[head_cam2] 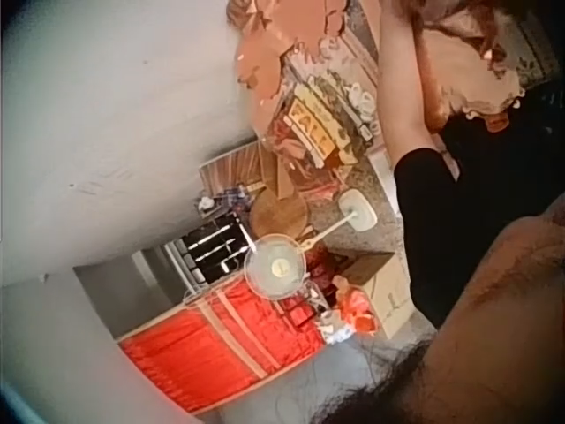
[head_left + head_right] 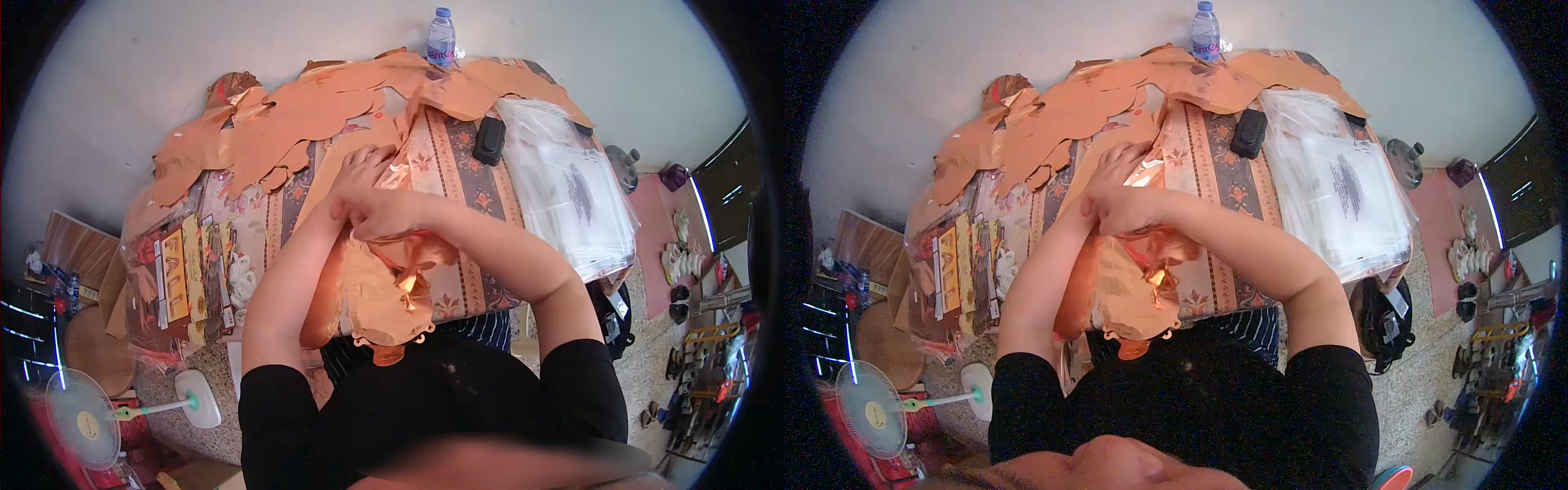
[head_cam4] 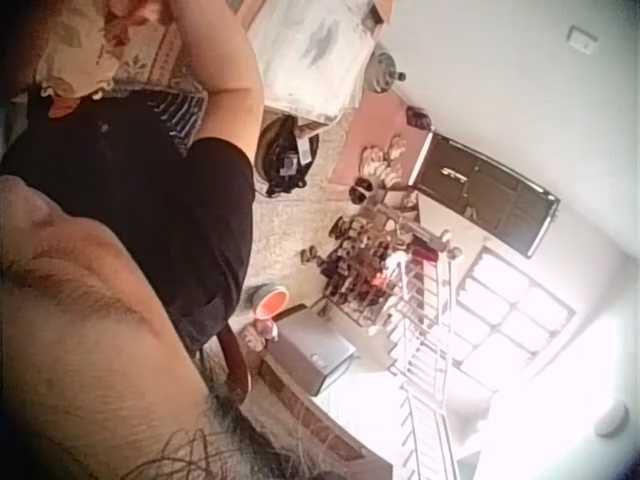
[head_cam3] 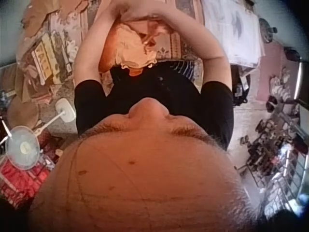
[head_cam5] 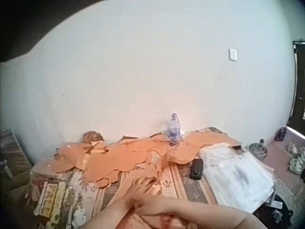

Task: Folding foil balloons and placing them into plastic packaging with cardboard backings.

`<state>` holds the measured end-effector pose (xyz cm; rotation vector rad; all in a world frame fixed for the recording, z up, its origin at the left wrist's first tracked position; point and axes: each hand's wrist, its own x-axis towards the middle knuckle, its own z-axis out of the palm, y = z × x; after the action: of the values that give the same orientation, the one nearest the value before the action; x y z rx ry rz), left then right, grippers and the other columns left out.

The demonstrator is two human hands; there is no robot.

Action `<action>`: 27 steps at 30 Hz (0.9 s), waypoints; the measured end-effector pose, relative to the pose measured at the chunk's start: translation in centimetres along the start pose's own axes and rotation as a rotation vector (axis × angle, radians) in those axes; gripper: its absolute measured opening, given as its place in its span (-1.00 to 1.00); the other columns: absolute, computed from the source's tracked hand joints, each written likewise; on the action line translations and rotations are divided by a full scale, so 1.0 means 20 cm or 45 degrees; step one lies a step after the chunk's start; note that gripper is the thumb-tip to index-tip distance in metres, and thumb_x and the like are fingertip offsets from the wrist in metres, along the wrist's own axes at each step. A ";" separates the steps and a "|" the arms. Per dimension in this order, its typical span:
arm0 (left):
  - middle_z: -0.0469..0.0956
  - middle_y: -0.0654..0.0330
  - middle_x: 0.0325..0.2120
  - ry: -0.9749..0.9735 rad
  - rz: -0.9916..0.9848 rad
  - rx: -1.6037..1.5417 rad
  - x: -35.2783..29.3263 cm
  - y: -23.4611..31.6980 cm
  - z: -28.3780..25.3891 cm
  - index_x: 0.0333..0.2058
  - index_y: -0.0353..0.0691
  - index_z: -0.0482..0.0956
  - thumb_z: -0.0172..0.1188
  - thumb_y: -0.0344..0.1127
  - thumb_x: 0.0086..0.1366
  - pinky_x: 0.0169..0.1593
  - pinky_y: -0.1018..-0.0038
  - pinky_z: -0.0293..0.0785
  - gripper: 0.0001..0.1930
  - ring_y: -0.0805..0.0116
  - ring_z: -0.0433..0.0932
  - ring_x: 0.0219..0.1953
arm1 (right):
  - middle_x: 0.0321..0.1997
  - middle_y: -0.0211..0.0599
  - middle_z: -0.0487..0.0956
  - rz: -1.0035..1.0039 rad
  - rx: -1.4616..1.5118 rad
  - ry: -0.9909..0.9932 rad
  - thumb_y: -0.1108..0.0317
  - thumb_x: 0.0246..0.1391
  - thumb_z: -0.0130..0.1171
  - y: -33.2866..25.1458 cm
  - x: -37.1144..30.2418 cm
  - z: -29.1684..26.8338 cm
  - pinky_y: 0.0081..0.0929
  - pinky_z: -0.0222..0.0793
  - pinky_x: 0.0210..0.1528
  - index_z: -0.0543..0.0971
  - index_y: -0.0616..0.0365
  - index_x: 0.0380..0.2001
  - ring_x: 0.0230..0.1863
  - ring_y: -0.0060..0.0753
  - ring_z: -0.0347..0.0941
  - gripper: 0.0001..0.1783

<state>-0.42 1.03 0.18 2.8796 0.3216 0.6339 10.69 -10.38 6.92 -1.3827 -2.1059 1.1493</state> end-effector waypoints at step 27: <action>0.31 0.04 0.19 -0.228 -0.436 -0.190 0.03 0.08 0.01 0.18 -0.12 0.32 -0.04 -0.16 0.31 0.26 0.12 0.13 -0.52 -0.02 0.16 0.27 | 0.20 0.05 0.38 -0.157 -0.734 0.967 0.14 0.28 -0.15 0.39 0.17 0.06 -0.02 -0.11 0.38 0.30 0.15 0.23 0.31 0.06 0.19 -0.48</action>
<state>0.44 -0.37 0.58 2.6246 0.6883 0.3220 12.93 -6.44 -0.30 -1.5495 -1.9322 -0.0940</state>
